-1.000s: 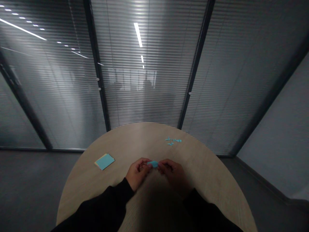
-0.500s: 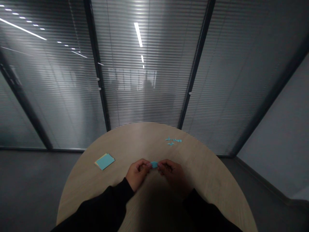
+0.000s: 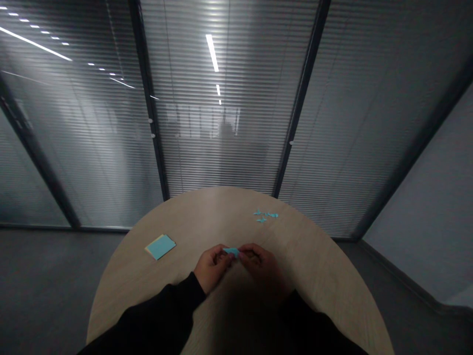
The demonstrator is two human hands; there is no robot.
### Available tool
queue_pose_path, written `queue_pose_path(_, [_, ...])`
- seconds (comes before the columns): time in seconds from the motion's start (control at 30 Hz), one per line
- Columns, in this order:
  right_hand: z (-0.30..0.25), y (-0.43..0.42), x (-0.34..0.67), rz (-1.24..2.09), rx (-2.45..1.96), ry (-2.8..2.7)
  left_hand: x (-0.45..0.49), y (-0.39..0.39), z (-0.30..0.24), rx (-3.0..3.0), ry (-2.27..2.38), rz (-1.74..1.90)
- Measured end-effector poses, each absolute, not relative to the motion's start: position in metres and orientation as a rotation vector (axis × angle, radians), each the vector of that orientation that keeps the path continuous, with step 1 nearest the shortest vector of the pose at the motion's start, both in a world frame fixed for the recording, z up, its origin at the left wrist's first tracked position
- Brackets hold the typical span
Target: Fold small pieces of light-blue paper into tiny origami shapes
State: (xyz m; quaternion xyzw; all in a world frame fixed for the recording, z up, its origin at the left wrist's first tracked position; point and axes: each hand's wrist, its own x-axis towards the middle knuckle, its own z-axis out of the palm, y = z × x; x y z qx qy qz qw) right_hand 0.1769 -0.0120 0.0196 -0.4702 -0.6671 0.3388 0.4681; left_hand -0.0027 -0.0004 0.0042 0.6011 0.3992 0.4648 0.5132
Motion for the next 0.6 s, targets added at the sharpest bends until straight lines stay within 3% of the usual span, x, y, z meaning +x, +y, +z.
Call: queue_pose_path(0.6, [0.0115, -0.0099, 0.1745, 0.901, -1.124, -1.626, -0.0017, -0.0011, 0.0034, 1.415, 0.917, 1.123])
